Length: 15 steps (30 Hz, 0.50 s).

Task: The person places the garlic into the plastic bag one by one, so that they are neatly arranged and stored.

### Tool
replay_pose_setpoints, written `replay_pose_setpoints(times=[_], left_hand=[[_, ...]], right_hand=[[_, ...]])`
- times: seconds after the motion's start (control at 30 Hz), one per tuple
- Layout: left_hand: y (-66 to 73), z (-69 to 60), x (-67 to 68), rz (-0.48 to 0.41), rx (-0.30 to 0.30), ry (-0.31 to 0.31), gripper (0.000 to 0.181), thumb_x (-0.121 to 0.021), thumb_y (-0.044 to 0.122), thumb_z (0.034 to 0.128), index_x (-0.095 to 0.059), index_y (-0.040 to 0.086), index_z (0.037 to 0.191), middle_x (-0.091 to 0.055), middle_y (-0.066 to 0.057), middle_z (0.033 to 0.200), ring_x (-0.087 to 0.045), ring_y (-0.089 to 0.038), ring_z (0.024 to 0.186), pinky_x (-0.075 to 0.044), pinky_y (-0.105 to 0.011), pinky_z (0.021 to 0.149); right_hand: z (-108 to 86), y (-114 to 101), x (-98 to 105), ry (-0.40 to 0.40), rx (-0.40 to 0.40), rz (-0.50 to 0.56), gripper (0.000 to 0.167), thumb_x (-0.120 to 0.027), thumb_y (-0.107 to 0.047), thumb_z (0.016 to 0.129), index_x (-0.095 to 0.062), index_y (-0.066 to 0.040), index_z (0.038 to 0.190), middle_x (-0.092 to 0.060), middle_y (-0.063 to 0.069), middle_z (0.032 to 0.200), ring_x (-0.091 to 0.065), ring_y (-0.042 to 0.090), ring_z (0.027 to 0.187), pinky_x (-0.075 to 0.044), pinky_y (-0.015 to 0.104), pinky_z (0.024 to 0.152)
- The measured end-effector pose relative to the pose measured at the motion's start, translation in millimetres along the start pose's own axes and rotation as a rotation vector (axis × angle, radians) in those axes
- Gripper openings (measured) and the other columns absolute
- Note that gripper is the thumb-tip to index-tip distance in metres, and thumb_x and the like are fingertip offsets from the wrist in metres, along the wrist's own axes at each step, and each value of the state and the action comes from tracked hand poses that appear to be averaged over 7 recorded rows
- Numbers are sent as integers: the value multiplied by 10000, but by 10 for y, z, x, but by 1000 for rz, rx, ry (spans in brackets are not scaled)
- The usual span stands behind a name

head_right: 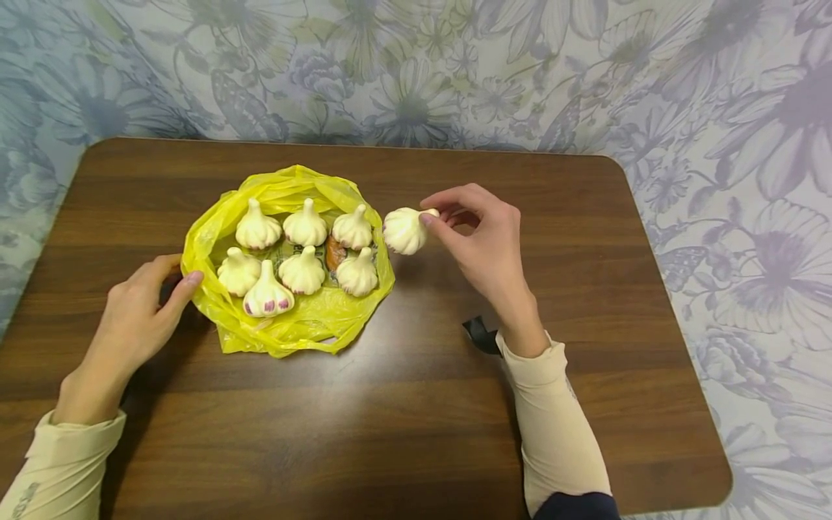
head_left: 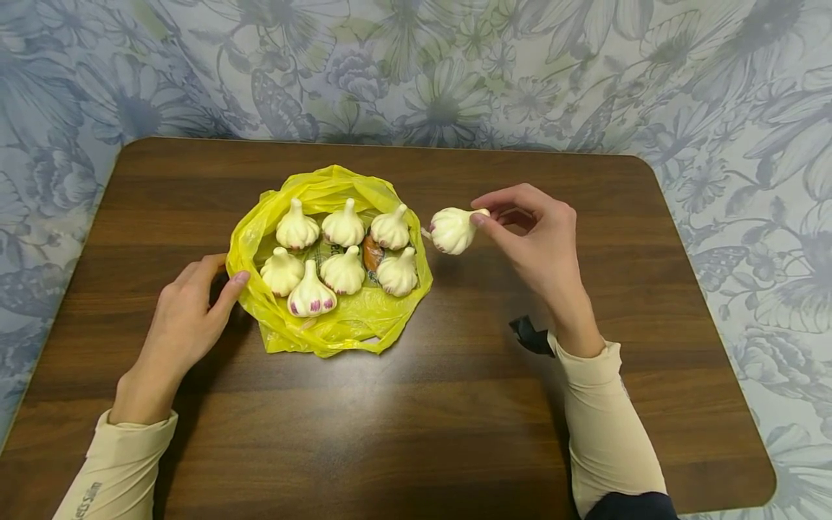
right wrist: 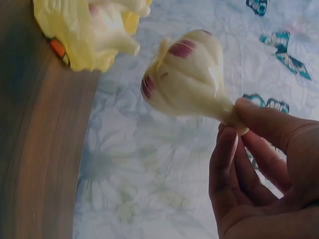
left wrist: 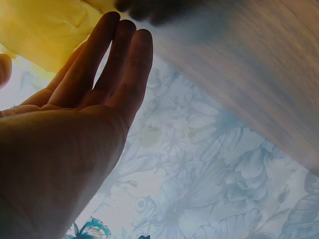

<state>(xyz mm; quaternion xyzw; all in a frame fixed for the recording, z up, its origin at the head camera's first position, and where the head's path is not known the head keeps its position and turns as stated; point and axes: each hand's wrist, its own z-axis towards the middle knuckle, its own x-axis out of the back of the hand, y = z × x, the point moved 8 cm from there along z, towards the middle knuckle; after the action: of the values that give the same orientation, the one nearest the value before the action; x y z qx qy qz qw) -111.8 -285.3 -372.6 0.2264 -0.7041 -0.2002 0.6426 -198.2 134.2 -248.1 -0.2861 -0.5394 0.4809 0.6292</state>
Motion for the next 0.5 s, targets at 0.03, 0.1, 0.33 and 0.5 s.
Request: replay_pose_setpoints(times=[0.03, 0.1, 0.33, 0.5], left_hand=[[0, 1, -2, 1, 0, -1, 595, -521, 446, 1102, -511, -28, 1461, -552, -360, 1410, -513, -587, 1287, -406, -787, 1030], [0, 4, -4, 1, -2, 0, 593, -522, 444, 1103, -512, -28, 1460, -555, -360, 1405, -516, -587, 1282, -407, -787, 1029], [-13, 8, -13, 3, -1, 0, 590, -521, 448, 1103, -513, -23, 1458, -556, -358, 1406, -515, -591, 1279, -406, -787, 1026], [-12, 7, -13, 0, -5, 3, 588, -526, 443, 1102, -513, -24, 1459, -554, -360, 1408, -515, -592, 1280, -407, -790, 1024]], right_hand=[[-7, 6, -43, -23, 20, 6, 138, -814, 10, 896, -804, 1, 1033, -747, 101, 970, -661, 165, 847, -590, 205, 781], [-24, 24, -151, -84, 61, 28, 151, -824, -1, 892, -812, -39, 1038, -757, 58, 982, -664, 159, 854, -602, 231, 784], [-131, -6, -617, -281, 141, 50, 149, -841, -113, 905, -817, -139, 1050, -750, -55, 990, -658, 98, 847, -606, 265, 769], [-209, 2, -841, -351, 172, 37, 159, -834, -110, 912, -812, -131, 1068, -746, -60, 998, -652, 83, 842, -602, 289, 743]])
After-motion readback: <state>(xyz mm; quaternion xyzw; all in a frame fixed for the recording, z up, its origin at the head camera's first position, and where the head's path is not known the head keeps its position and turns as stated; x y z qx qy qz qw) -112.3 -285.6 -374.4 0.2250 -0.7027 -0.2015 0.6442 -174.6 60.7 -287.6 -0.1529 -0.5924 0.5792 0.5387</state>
